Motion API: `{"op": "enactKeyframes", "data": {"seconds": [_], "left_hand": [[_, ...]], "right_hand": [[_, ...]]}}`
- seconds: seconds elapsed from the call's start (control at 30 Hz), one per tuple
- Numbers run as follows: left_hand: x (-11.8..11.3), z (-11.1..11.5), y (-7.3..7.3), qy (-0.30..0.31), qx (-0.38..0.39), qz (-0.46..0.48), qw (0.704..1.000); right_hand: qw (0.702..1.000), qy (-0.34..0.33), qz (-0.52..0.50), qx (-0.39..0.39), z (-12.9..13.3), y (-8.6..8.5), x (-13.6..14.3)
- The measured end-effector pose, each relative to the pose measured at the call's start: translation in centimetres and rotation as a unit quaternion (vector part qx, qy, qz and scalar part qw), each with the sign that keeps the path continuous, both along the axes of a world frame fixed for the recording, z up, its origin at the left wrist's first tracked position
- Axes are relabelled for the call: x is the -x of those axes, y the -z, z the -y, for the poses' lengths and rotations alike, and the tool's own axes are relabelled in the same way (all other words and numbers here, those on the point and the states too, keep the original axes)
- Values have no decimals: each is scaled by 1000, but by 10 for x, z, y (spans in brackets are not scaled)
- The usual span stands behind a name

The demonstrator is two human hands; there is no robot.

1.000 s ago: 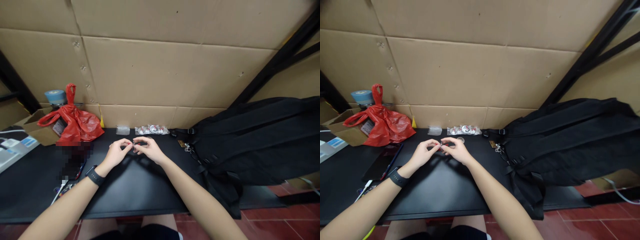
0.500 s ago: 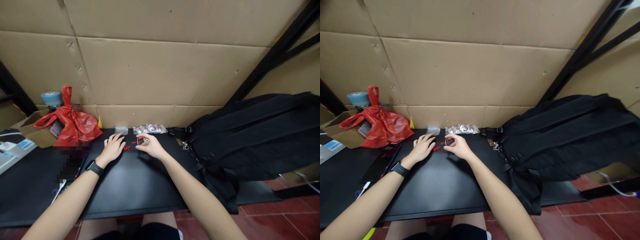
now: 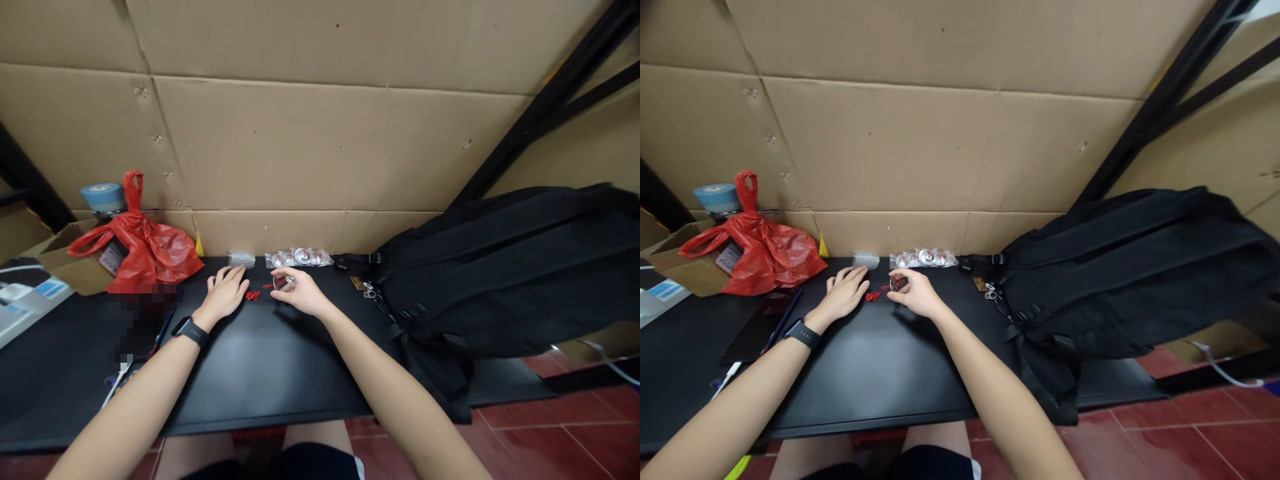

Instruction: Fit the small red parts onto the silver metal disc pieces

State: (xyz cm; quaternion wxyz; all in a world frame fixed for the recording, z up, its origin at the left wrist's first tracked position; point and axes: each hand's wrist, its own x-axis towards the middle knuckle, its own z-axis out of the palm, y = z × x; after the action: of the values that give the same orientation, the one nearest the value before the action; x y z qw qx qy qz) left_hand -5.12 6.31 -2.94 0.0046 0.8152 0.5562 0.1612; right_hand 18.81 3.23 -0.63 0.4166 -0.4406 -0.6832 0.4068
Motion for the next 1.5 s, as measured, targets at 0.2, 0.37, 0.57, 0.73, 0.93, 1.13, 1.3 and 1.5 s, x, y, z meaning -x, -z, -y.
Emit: {"op": "enactKeyframes", "data": {"seconds": [0.2, 0.37, 0.57, 0.73, 0.93, 1.13, 1.3, 1.5], "left_hand": [[1, 15, -26, 29, -143, 6, 989], [-14, 38, -46, 148, -228, 28, 962], [-44, 59, -39, 250, -148, 39, 956], [-54, 66, -32, 305, -56, 5, 951], [-53, 66, -30, 299, 1, -15, 954], [-48, 71, -32, 262, 12, -24, 965], [-47, 74, -29, 234, -1, -32, 972], [-47, 74, -25, 237, 1, -38, 971]], "right_hand": [[995, 15, 63, -79, -1, -8, -11], [960, 55, 232, -147, 2, -18, -28], [937, 55, 325, -115, 5, -29, -41], [916, 69, 379, -117, 11, -39, -46], [877, 94, 462, -92, 23, -49, -51], [883, 83, 453, -91, 27, -55, -57], [906, -2, 414, -91, 32, -53, -50], [872, 33, 487, -29, 35, -48, -40]]}}
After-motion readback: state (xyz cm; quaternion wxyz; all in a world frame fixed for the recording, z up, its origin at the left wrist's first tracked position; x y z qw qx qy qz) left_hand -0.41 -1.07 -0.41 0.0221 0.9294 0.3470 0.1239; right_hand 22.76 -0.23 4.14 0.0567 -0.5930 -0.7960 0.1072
